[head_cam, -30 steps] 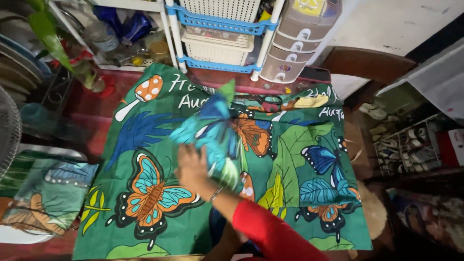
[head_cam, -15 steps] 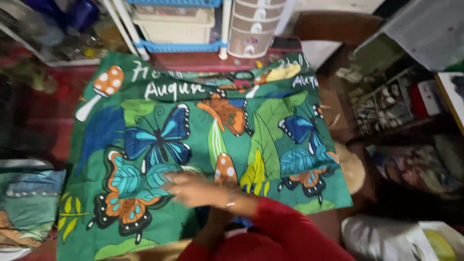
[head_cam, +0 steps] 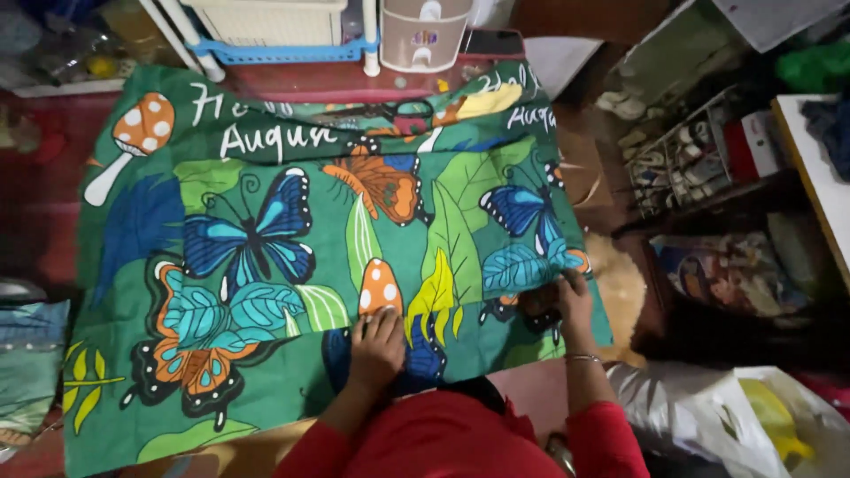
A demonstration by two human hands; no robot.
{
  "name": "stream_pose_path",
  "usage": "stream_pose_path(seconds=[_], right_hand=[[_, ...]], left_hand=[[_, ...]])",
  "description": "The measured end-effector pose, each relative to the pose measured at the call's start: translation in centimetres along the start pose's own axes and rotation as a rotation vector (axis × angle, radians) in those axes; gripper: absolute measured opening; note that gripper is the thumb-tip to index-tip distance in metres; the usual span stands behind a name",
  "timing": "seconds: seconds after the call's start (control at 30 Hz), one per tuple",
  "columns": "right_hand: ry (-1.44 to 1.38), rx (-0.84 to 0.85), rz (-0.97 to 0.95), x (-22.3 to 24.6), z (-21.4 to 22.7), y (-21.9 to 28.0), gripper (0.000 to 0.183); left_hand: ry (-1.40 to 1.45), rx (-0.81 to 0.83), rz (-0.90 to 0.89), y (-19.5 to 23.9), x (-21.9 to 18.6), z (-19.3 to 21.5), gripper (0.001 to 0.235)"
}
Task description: The person folds a large piece of green fabric with a butterfly and mushroom pattern on a table. They smooth the fabric, fold it in half, and then fold it again into a smaller square, occasionally adjusting the edges to align them.
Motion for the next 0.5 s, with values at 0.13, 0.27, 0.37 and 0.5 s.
stream_pose_path(seconds=[0.13,0.27,0.37,0.5], right_hand=[[-0.029,-0.095,0.299,1.5,1.4,-1.0,0.021],[0.005,-0.179,0.472,-1.2,2.5,-1.5,0.015],[0.253,-0.141,0.417,-6.0,2.8,-3.6,0.016],[0.729,-0.347,0.585,-4.1,1.9,-5.3,0.051]], left_hand=[[-0.181,0.062,0.001,0.1,-0.5,-1.1,0.034],[-0.239,0.231,0.036,-0.5,-0.6,-1.2,0.038],[-0.134,0.094,-0.042,0.4,-0.4,-2.5,0.036],[-0.257,-0.035,0.049,0.3,-0.7,-3.6,0.037]])
Point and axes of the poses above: each hand's wrist, its own y-axis away from the middle knuckle, its own z-axis out of the back of the hand, x = y × z, the point moved 5 cm from there along -y, towards the middle knuckle, and after that the axes turned 12 degrees about -y, right-handed, at the moved point
